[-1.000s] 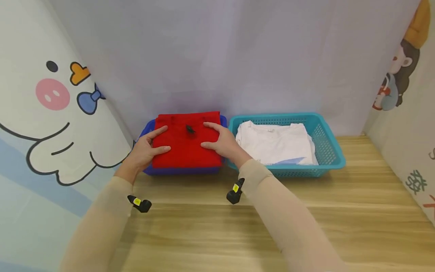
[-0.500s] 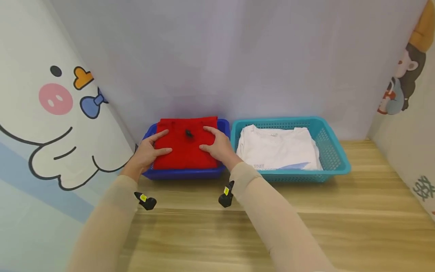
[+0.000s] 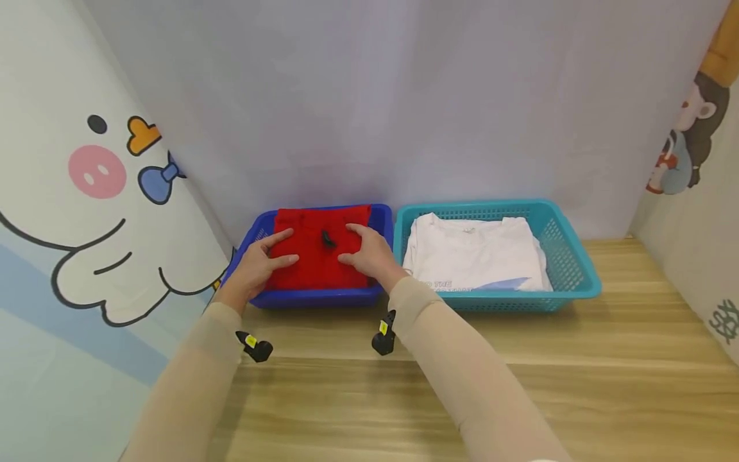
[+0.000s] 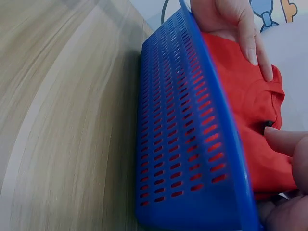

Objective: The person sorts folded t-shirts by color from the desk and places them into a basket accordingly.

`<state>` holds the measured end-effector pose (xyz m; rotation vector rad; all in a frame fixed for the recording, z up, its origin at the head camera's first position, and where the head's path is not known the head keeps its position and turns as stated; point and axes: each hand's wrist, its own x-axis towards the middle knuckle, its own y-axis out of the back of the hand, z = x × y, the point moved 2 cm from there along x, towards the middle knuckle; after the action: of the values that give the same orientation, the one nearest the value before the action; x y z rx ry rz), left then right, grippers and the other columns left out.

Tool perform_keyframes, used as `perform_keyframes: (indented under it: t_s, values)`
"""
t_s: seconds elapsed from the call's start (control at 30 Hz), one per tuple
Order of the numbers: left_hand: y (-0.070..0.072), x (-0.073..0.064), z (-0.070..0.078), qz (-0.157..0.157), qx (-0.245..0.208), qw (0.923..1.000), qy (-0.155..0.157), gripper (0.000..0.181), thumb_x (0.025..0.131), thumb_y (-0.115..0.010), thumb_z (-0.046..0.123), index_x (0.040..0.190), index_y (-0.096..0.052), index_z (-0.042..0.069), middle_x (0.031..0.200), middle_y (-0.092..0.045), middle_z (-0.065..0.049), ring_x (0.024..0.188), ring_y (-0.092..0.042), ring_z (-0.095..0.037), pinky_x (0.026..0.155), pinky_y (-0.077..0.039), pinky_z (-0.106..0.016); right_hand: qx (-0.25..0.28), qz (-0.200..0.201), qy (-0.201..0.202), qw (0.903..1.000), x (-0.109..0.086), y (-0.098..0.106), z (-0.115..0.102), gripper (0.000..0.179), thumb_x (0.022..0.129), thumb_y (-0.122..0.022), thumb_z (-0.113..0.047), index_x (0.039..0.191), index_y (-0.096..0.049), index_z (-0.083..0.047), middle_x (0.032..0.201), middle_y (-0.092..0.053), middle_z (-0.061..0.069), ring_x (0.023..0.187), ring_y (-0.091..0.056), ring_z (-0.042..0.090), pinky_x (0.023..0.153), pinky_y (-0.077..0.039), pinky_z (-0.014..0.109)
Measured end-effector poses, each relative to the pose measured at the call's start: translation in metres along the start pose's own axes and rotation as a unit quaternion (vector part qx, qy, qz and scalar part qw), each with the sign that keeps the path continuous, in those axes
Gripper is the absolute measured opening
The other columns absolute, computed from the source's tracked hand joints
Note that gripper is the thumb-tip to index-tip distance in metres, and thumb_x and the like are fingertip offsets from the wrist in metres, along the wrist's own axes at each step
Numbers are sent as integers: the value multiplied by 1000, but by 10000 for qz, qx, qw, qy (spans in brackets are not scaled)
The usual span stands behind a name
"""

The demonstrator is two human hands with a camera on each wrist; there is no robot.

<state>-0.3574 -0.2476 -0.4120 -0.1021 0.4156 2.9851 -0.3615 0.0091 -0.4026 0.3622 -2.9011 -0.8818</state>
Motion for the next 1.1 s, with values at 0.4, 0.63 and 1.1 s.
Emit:
perform_keyframes:
  t_s: [0.4,0.63,1.1]
  values:
    - [1,0,1,-160,460,9988,-28,66,84,-76,31,143,-47,29,157,-19,-3,141,-23,-29,106,-37,-44,-178,-389,-214,9989,-2,-4,0,79,84,-76,-26,151,-34,-23,152,-36,7,136,-35,30,101,-43,46]
    - [4,3,0,-69,857,9963,-3,71,83,-76,36,146,-44,29,156,-24,-4,129,-41,-31,100,-44,-45,-415,-502,-230,9976,0,-6,1,82,84,-76,-29,152,-30,-22,150,-37,11,127,-44,30,85,-53,39]
    - [-1,-47,27,39,4869,8610,-1468,87,85,-54,68,151,-33,17,157,-22,-14,142,-18,-41,109,-21,-63,-1785,-486,1243,9748,-62,65,4,82,87,-67,-47,153,-27,-20,159,-14,14,143,-15,39,105,-30,61]
